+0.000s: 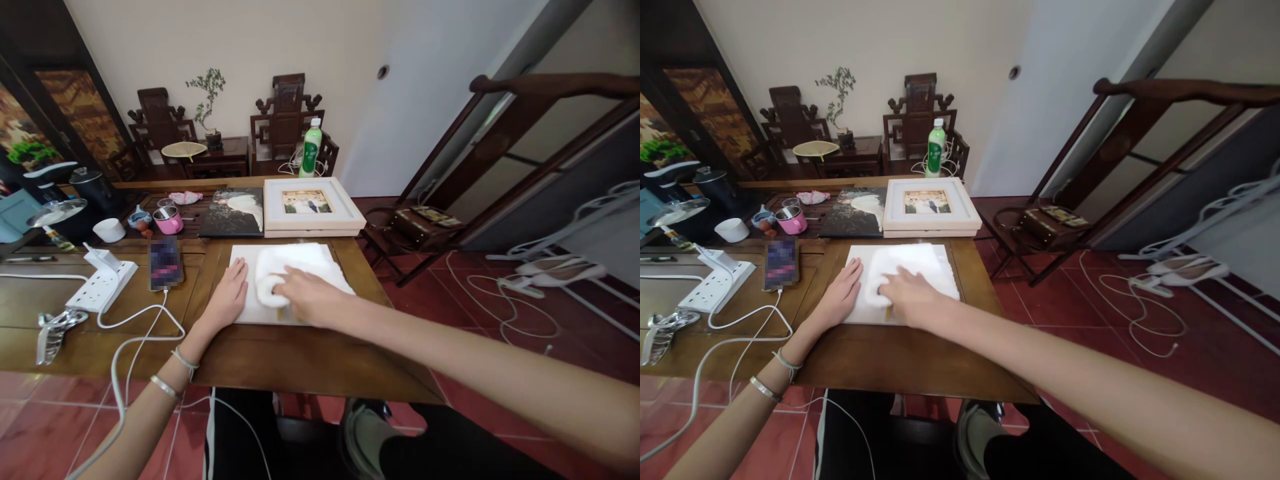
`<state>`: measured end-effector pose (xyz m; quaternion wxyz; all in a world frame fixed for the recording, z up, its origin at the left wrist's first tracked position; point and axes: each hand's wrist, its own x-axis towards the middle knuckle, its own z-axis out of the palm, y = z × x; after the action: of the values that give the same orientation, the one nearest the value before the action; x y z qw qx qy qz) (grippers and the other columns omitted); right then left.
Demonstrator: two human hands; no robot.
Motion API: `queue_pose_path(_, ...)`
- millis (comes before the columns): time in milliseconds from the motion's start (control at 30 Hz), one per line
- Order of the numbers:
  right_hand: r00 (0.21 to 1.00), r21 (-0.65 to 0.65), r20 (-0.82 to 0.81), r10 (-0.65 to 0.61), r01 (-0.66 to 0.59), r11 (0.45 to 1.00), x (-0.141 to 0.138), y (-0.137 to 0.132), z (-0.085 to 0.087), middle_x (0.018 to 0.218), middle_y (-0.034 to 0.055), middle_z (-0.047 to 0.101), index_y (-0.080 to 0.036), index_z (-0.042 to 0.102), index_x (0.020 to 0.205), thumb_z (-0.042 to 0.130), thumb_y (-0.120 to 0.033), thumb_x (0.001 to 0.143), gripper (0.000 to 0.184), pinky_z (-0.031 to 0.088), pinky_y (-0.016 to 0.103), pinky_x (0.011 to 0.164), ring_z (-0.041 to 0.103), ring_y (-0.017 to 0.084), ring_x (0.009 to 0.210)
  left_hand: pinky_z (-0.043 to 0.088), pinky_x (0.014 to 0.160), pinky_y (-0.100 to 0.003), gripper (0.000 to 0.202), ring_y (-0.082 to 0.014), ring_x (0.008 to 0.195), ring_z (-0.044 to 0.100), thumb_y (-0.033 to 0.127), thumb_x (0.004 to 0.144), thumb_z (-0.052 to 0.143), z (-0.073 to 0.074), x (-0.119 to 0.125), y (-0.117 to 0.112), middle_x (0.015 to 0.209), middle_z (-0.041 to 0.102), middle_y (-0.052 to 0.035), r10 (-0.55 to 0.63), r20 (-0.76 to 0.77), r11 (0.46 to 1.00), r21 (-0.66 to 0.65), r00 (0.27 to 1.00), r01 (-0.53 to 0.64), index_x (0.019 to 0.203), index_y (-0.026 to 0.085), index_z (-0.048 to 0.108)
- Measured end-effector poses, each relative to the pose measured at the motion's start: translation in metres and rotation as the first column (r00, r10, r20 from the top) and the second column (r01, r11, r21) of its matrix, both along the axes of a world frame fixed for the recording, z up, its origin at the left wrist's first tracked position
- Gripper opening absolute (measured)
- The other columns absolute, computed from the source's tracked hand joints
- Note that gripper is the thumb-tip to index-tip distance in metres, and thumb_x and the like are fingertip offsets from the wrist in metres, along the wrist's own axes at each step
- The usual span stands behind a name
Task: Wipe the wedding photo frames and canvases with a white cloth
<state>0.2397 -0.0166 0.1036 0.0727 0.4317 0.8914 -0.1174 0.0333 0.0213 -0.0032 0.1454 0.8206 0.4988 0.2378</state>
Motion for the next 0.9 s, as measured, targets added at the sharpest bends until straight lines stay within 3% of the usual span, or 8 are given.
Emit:
queue_pose_path(100,0.994,0.061,0.074,-0.081,0.077,0.995,-0.011,0.028,-0.009,0.143,0.0148,0.042,-0.017,0.058,0.119,0.045,0.004,0.074,0.052,0.043,0.055,0.092,0.033,0.039,0.13,0.019,0.116,-0.045,0.052,-0.0237,0.142,0.024,0.034,0.095,0.028,0.003,0.001,-0.002,0.15,0.034,-0.0148,0.015,0.095,1.0,-0.023,0.995,-0.013,0.138,0.009,0.042)
queue_pose_path(200,0.986,0.075,0.107,-0.128,0.121,0.99,-0.029,0.035,-0.017,0.153,0.0146,0.027,-0.017,0.054,0.127,0.046,0.002,0.076,0.055,0.036,0.069,0.092,0.021,0.048,0.134,0.021,0.117,-0.042,0.054,-0.0218,0.141,0.027,0.039,0.096,0.025,0.011,0.002,-0.005,0.149,0.036,-0.0127,0.039,0.207,0.998,-0.062,0.978,-0.027,0.14,0.01,0.041)
queue_pose_path(333,0.991,0.064,0.114,0.07,-0.078,0.995,-0.04,0.008,-0.017,0.155,0.0131,0.022,-0.015,0.058,0.125,0.055,-0.001,0.074,0.053,0.029,0.072,0.097,0.015,0.05,0.136,0.019,0.117,-0.037,0.059,-0.0185,0.14,0.029,0.045,0.097,0.019,0.018,0.003,-0.009,0.151,0.033,-0.0089,0.09,0.311,0.994,-0.082,0.946,-0.068,0.141,0.012,0.039)
queue_pose_path(467,0.954,0.005,0.08,0.29,-0.292,0.957,-0.029,-0.031,-0.003,0.152,0.0115,0.03,-0.016,0.063,0.116,0.055,0.0,0.072,0.046,0.033,0.068,0.097,0.021,0.047,0.135,0.018,0.118,-0.035,0.061,-0.0175,0.141,0.027,0.047,0.097,0.015,0.02,0.004,-0.01,0.152,0.031,-0.0087,0.14,0.31,0.989,-0.098,0.94,-0.115,0.143,0.011,0.035)
queue_pose_path(567,0.946,-0.118,0.01,0.323,-0.32,0.94,-0.014,-0.042,0.009,0.139,0.0114,0.049,-0.018,0.066,0.105,0.049,0.003,0.071,0.043,0.043,0.054,0.091,0.039,0.039,0.128,0.02,0.117,-0.04,0.059,-0.0197,0.14,0.028,0.044,0.098,0.016,0.019,0.005,-0.01,0.149,0.036,-0.0104,0.116,0.243,0.989,-0.116,0.963,-0.09,0.14,0.011,0.04)
queue_pose_path(633,0.964,-0.19,-0.051,0.261,-0.266,0.945,-0.005,-0.035,0.015,0.118,0.0114,0.063,-0.019,0.067,0.1,0.044,0.005,0.071,0.044,0.048,0.039,0.082,0.056,0.03,0.112,0.02,0.117,-0.042,0.057,-0.0201,0.14,0.029,0.042,0.097,0.017,0.017,0.006,-0.009,0.148,0.039,-0.0102,0.091,0.212,0.992,-0.11,0.973,-0.069,0.138,0.012,0.043)
queue_pose_path(700,0.982,-0.225,-0.058,0.181,-0.189,0.956,0.003,-0.019,0.018,0.102,0.0106,0.067,-0.018,0.067,0.099,0.043,0.004,0.07,0.043,0.047,0.03,0.074,0.063,0.024,0.095,0.02,0.117,-0.042,0.057,-0.0204,0.14,0.03,0.042,0.097,0.018,0.015,0.007,-0.008,0.147,0.04,-0.0115,0.082,0.199,0.993,-0.101,0.976,-0.063,0.137,0.012,0.045)
queue_pose_path(900,1.0,-0.039,-0.005,0.002,-0.003,0.999,-0.002,0.04,0.021,0.1,0.0131,0.067,-0.014,0.066,0.103,0.043,-0.001,0.075,0.039,0.042,0.026,0.068,0.063,0.022,0.086,0.021,0.116,-0.043,0.056,-0.0223,0.137,0.036,0.042,0.097,0.019,0.015,0.007,-0.008,0.142,0.047,-0.0115,0.083,0.213,0.995,-0.078,0.974,-0.067,0.128,0.013,0.055)
